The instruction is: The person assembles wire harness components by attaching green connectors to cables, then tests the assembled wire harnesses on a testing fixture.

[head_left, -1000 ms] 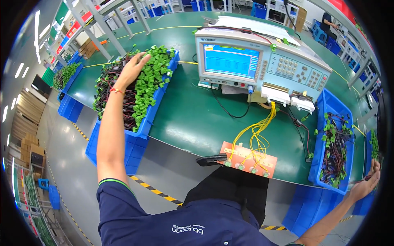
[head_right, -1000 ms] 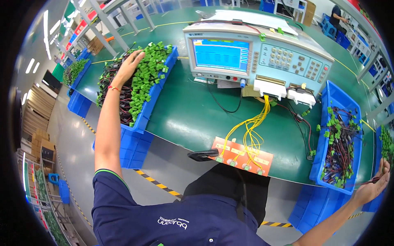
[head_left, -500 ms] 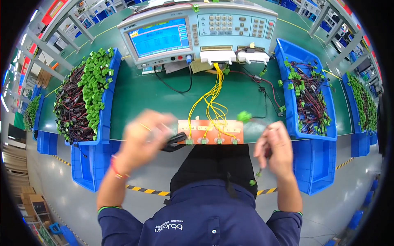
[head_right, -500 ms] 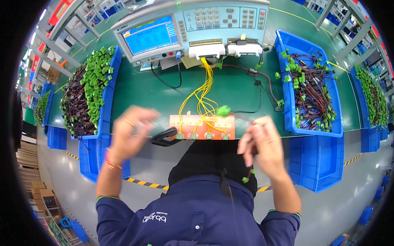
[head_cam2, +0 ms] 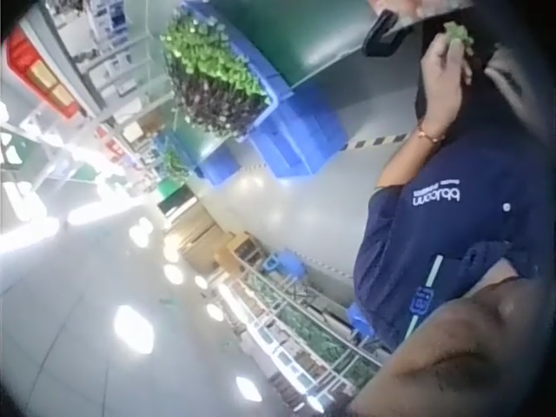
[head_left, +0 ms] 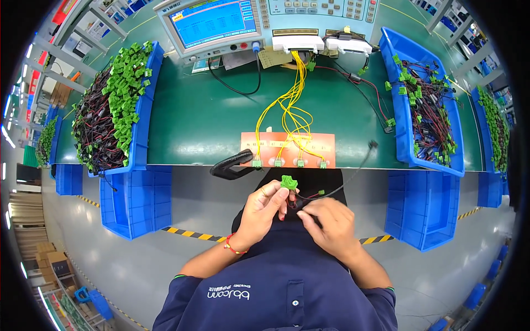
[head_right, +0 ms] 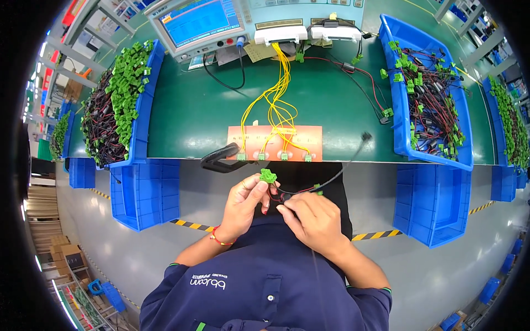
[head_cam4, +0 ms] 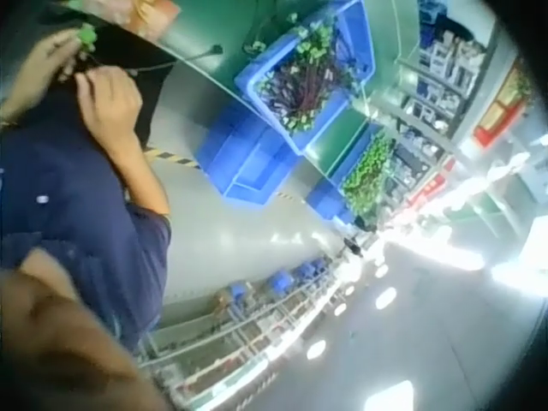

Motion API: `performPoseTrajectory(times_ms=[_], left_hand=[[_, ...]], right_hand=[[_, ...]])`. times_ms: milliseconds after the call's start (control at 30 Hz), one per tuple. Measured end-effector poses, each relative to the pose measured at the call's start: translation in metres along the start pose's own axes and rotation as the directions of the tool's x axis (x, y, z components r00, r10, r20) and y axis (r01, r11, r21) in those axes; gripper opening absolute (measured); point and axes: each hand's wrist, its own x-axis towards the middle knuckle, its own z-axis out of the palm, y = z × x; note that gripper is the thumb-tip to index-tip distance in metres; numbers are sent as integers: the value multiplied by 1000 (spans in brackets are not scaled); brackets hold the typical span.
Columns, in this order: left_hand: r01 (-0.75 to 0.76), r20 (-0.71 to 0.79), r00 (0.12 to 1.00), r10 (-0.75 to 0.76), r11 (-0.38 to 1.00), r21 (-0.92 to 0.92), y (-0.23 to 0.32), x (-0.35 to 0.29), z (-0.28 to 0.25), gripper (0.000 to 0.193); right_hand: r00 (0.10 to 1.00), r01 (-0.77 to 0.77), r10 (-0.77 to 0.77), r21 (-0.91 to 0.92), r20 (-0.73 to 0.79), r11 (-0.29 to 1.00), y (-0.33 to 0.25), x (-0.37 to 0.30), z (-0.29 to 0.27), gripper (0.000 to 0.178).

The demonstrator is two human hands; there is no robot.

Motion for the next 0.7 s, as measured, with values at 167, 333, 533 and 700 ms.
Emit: performPoseTrajectory(times_ms=[167,333,533,700], left_hand=[[43,-29,999,-42,999,13,-12,-5,-5,25],[27,-180,983,-27,1000,-6,-19,6,-15,24],[67,-168,984,-55,996,66,-22,19,-22,23],[42,-188,982,-30,997,58,-18,18,-23,23]], right_hand=[[989,-148,149,-65,16,987,-2,17,7,18],[902,-420,329,392,279,818,0,-12,18,12],[837,-529,315,517,447,673,-6,-18,18,17],[811,-565,278,565,515,601,-7,-15,18,20]])
